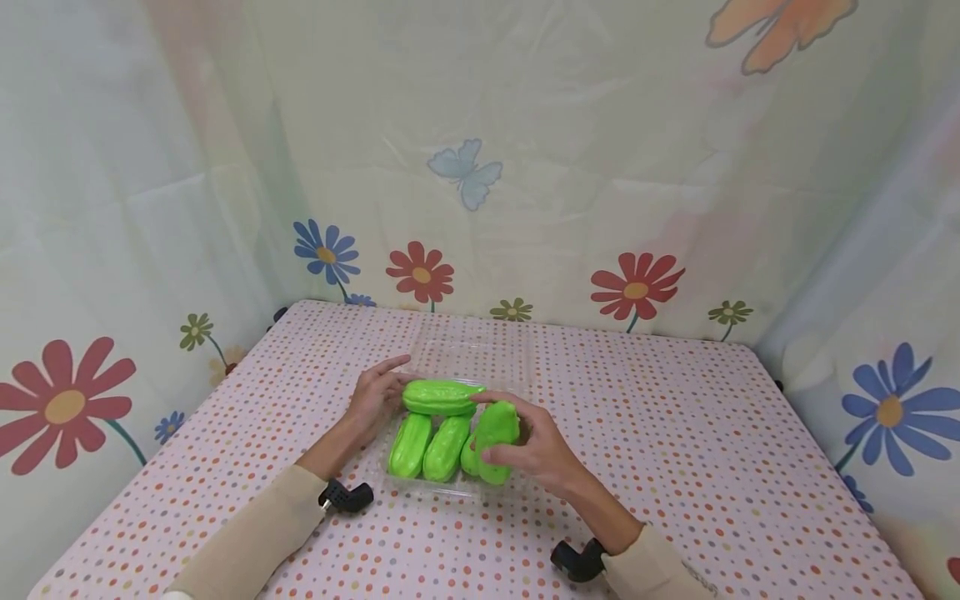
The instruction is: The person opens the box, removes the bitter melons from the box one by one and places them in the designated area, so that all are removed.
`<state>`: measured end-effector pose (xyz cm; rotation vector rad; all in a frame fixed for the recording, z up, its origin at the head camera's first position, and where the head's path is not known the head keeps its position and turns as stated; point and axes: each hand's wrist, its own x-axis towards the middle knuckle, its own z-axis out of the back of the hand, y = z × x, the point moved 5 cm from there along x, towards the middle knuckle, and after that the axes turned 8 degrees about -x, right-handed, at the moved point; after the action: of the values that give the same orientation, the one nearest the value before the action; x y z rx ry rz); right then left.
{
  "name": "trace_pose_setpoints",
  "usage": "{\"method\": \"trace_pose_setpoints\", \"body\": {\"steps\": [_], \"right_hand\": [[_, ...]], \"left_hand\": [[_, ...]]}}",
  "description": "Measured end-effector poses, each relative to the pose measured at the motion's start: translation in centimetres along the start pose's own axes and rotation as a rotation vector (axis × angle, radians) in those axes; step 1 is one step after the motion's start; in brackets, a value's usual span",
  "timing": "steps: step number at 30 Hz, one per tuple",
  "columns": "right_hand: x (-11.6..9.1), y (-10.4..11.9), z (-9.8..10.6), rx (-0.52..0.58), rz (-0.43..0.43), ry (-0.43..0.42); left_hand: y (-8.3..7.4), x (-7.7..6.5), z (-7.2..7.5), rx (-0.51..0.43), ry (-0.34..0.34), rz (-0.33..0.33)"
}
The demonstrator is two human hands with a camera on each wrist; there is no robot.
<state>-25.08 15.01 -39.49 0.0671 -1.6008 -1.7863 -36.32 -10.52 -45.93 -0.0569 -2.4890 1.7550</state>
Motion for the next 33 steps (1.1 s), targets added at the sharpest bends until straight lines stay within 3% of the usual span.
{"method": "trace_pose_setpoints", "body": {"steps": [6, 15, 22, 33], "right_hand": [[0.03, 0.16, 0.02, -0.028, -0.013, -0.021], [0.00, 0.01, 0.01, -0.156, -0.043, -0.046], [0.08, 0.02, -0.24, -0.085, 0.014, 0.011], [-0.11, -0.13, -0.59, -0.119, -0.017, -0.023]], "left_hand": [[-0.05, 0.20, -0.08, -0.001, -0.007, 0.002], [0.01, 0.34, -0.03, -0.022, -0.029, 0.008], [0.17, 0.33, 0.02, -0.035, -0.021, 0.019], [0.28, 0.01, 0.13, -0.019, -0.017, 0.013]]}}
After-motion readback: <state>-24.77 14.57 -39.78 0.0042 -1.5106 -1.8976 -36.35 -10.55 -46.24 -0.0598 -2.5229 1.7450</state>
